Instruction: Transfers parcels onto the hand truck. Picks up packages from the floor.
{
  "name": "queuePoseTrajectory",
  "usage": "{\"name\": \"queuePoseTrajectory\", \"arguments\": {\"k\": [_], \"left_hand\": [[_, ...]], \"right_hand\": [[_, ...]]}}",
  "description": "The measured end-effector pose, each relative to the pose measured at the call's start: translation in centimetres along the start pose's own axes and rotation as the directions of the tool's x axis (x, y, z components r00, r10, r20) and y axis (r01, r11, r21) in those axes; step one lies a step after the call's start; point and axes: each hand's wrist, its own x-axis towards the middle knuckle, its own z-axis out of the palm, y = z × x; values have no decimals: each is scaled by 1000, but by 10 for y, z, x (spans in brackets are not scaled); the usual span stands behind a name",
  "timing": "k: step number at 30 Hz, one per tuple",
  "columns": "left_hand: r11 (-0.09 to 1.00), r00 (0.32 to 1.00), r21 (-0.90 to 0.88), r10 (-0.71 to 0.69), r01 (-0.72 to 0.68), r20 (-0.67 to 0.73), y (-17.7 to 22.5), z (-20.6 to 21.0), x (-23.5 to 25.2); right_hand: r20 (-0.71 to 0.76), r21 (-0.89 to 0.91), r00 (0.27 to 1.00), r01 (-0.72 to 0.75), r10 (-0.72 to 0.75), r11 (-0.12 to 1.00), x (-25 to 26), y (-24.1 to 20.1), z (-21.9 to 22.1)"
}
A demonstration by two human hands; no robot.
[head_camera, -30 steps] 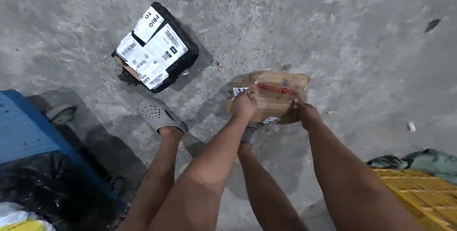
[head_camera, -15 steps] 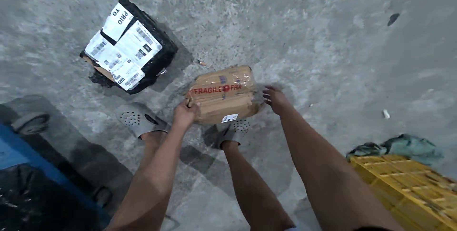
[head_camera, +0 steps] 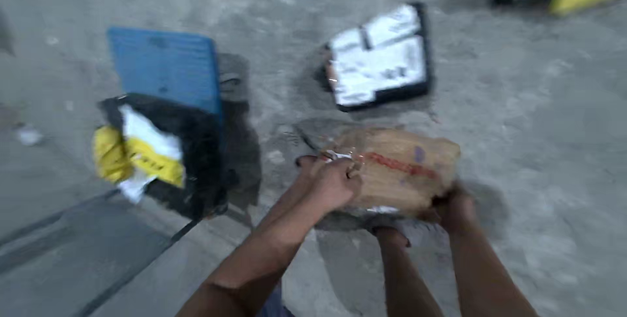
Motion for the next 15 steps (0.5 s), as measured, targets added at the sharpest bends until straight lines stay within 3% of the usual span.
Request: {"name": "queuePoseTrajectory", "arguments": {"k": [4, 8, 15], "left_hand": [[991, 994, -134, -34, 20, -104, -55, -105, -39], [977, 971, -213, -64, 14, -229, -103, -240, -77], [999, 922, -36, -5, -9, -387, -173, -477, -99]], "right_hand": [[-29, -163, 1000, -5, 0, 987, -80, -27, 108], [114, -175, 993, -7, 27, 984, -145, -41, 244], [375, -14, 915, 164, -147, 986, -230, -54, 483]]}}
